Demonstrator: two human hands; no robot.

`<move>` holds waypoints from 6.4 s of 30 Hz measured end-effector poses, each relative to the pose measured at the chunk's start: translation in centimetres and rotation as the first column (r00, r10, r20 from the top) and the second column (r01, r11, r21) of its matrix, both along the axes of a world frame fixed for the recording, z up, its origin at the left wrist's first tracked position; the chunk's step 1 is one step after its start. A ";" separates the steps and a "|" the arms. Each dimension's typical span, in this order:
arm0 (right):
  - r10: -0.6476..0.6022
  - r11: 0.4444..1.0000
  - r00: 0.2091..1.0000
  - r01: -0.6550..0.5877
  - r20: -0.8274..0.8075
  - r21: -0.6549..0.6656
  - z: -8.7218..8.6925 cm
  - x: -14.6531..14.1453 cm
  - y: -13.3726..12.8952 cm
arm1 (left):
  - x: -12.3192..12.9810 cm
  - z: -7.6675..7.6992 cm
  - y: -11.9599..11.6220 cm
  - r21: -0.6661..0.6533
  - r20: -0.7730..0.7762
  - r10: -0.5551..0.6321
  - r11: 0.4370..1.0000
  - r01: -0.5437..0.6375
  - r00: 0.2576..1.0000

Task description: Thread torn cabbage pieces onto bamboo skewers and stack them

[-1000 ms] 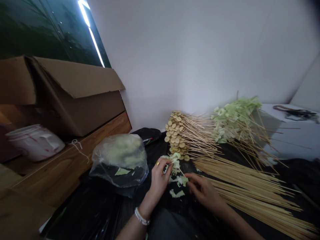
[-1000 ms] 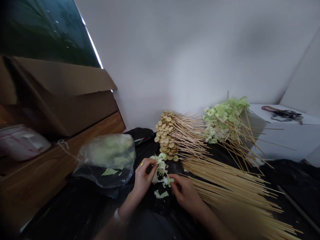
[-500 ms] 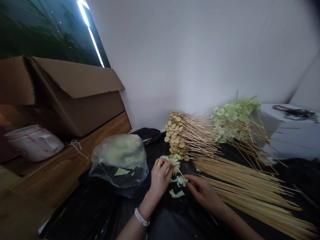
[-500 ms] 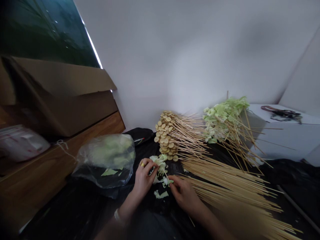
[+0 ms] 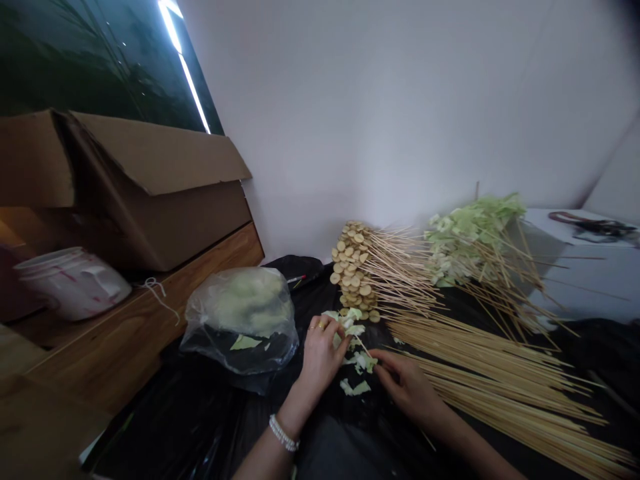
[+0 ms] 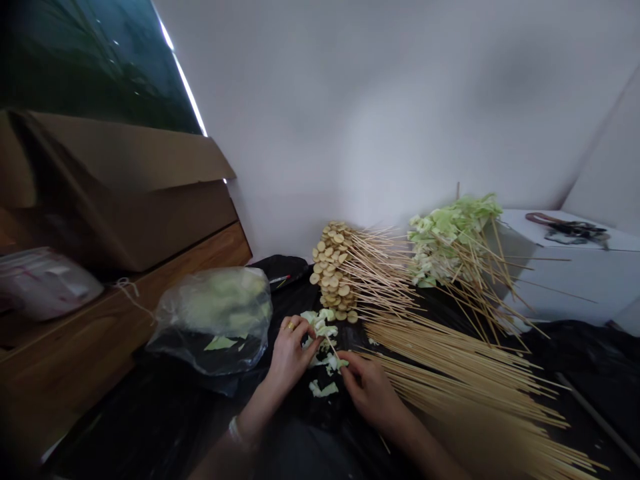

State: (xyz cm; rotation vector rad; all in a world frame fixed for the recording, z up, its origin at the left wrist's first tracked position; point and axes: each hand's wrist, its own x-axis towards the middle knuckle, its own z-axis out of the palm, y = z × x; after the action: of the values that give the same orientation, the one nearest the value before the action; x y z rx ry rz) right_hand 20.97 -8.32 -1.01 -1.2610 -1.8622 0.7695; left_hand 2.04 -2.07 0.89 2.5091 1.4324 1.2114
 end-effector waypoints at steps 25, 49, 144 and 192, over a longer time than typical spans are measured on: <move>0.033 0.999 0.999 -0.034 0.032 0.021 -0.4 -0.2 0.0 | 0.6 -0.7 -0.6 -0.031 0.124 -0.011 0.999 0.015 0.992; 0.045 0.995 0.999 -0.046 0.013 0.088 -0.2 0.4 0.2 | -0.1 0.2 0.4 -0.194 0.459 0.069 0.981 0.024 0.886; -0.348 0.795 0.772 -0.058 0.532 0.604 -2.2 1.8 0.7 | -0.6 0.0 0.9 -0.325 0.423 0.022 0.937 0.129 0.906; -0.117 0.888 0.909 -0.086 0.401 0.452 -1.4 1.5 0.2 | -1.2 -1.0 2.5 -0.433 0.882 0.290 0.812 0.392 0.372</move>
State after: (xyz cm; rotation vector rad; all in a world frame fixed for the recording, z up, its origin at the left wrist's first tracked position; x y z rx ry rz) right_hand 22.42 -8.12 -2.36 -1.1797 -2.1992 0.0118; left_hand 0.82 0.42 -0.15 0.9943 1.0591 1.4561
